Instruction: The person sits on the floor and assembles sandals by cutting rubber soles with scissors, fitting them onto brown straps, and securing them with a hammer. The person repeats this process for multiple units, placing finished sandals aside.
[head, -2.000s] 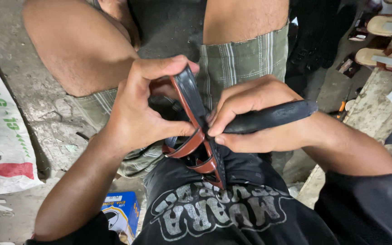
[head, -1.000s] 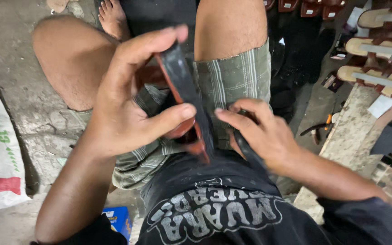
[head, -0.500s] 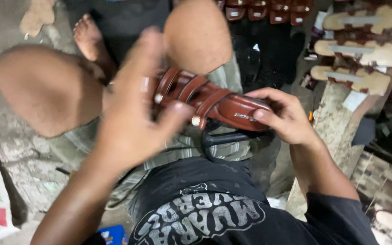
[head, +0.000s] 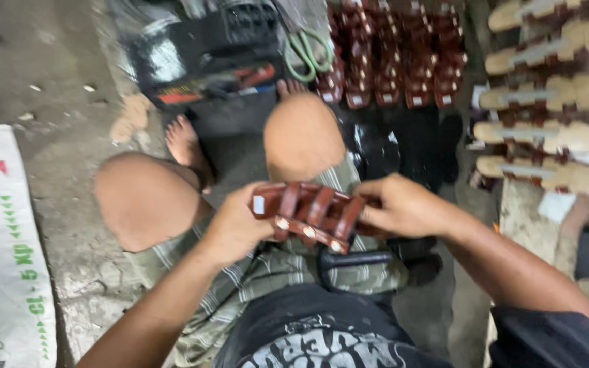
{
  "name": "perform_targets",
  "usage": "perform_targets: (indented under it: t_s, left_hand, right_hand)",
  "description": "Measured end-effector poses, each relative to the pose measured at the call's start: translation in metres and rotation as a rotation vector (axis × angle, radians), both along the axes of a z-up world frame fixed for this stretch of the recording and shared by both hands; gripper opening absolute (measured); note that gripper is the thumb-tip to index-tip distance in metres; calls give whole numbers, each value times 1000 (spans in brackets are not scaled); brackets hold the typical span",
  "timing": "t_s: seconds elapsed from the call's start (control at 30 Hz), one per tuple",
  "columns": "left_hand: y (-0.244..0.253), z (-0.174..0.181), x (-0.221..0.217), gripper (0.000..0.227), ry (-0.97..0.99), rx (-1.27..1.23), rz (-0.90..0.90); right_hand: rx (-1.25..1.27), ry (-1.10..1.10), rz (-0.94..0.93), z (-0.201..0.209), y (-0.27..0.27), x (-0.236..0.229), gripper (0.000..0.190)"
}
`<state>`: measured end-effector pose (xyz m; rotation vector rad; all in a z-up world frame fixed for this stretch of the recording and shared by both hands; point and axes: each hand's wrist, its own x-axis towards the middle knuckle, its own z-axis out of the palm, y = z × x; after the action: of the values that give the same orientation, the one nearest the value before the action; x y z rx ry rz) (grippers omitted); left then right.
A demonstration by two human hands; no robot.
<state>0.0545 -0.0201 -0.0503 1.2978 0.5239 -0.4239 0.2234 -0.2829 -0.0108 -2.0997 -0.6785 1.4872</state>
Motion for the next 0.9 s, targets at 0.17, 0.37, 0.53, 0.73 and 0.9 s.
perform_targets:
  t_s: [0.17,0.37,0.53,0.73,0.9]
  left_hand:
    - [-5,-6,7,40,-58,110,0]
    - [-11,-33,1,20,-141,18,24]
    - [-5,-24,13,25,-184,170,-43]
    - [32,20,22,69,-214,-416,221]
    - [7,36,19,106,-404,-893,500]
  right_hand:
    - [49,74,-30,-21,10,3,22]
    - [189,246,-91,-61,-11,5,22]
    - [173,286,-171,-58,-10,2,25]
    - [262,265,-414,-8,14,-28,36]
    - [640,333,-548,4,64,-95,38]
